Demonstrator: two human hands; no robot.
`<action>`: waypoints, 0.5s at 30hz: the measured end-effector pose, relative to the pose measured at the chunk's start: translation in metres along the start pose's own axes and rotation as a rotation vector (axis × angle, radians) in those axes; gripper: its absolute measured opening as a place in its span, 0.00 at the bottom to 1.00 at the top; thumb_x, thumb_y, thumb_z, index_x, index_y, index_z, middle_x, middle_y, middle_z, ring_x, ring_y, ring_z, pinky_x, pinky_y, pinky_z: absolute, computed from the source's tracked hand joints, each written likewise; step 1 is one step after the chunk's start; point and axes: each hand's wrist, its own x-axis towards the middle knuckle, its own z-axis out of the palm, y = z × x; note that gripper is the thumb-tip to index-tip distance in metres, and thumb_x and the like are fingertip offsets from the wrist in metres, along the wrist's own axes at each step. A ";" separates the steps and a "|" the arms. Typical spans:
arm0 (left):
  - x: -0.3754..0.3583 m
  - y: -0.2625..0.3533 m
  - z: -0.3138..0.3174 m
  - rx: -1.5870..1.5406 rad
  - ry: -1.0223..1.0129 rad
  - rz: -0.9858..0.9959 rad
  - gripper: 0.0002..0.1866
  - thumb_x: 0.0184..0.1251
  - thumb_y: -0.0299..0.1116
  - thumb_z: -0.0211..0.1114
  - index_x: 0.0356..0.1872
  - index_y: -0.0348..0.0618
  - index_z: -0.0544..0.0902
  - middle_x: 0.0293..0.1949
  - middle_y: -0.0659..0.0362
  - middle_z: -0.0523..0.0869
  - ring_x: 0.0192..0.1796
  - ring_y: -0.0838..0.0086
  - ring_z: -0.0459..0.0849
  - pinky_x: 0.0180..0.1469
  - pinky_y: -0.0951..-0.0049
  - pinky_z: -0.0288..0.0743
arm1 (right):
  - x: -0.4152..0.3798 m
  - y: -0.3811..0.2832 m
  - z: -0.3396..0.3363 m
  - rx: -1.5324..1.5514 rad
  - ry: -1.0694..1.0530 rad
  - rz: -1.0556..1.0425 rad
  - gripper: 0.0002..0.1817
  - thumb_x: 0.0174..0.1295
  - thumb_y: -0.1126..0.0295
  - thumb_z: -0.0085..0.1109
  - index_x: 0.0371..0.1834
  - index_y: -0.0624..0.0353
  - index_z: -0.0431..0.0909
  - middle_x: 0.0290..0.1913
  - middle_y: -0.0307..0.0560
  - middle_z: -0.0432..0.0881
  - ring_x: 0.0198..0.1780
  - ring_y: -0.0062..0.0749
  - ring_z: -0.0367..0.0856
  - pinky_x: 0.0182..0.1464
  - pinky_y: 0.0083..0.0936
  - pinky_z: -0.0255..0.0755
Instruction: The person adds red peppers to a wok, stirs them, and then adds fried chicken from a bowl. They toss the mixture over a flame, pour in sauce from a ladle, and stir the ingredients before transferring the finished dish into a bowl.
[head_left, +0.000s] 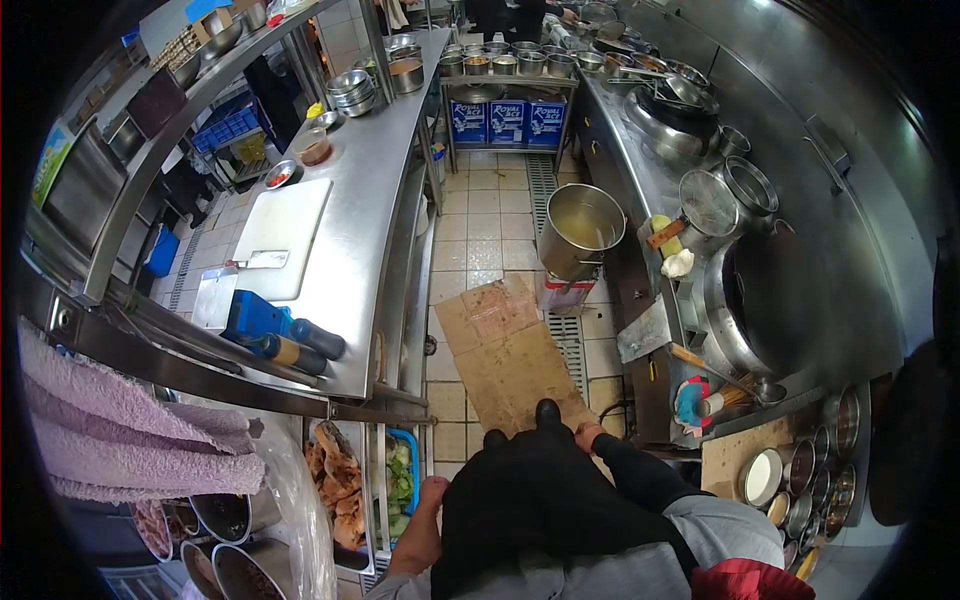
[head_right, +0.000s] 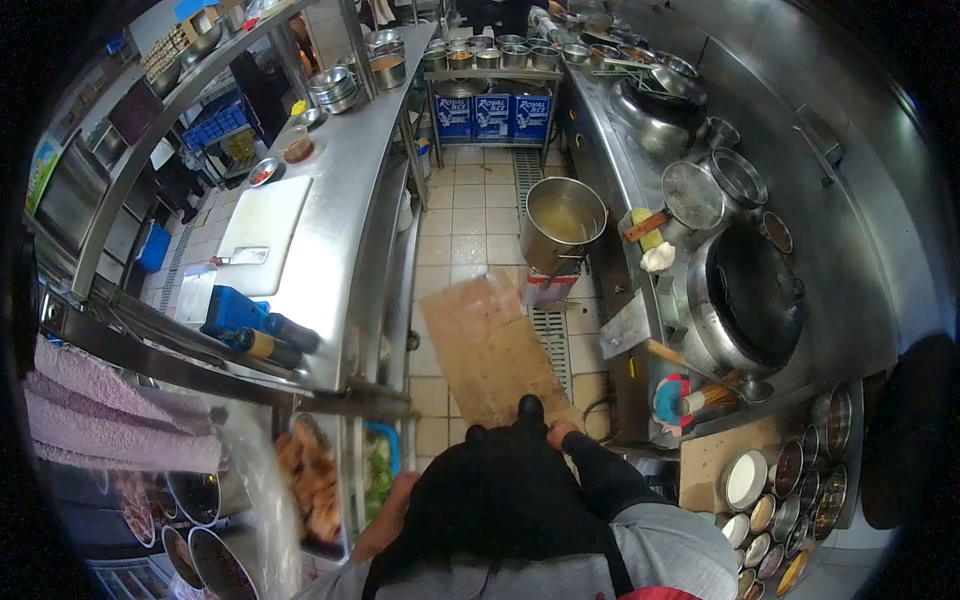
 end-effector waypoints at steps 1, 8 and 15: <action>-0.003 0.007 -0.003 0.000 -0.001 0.000 0.08 0.51 0.33 0.62 0.21 0.43 0.87 0.16 0.59 0.81 0.20 0.72 0.78 0.27 0.68 0.71 | 0.003 0.002 0.002 -0.011 0.009 -0.010 0.19 0.60 0.62 0.52 0.47 0.64 0.83 0.40 0.58 0.86 0.40 0.46 0.87 0.46 0.36 0.78; -0.002 0.008 -0.002 -0.066 -0.012 -0.069 0.08 0.51 0.32 0.63 0.21 0.41 0.87 0.16 0.59 0.80 0.21 0.73 0.78 0.27 0.68 0.70 | 0.020 0.014 0.012 -0.091 0.088 -0.098 0.19 0.58 0.63 0.51 0.43 0.65 0.84 0.40 0.60 0.86 0.43 0.48 0.86 0.49 0.38 0.77; 0.003 -0.009 0.004 -0.015 -0.043 0.011 0.08 0.52 0.32 0.64 0.20 0.42 0.86 0.17 0.61 0.81 0.20 0.74 0.78 0.26 0.68 0.70 | 0.004 0.000 0.000 0.001 0.028 -0.044 0.17 0.58 0.65 0.50 0.39 0.67 0.84 0.34 0.60 0.86 0.35 0.47 0.87 0.43 0.37 0.79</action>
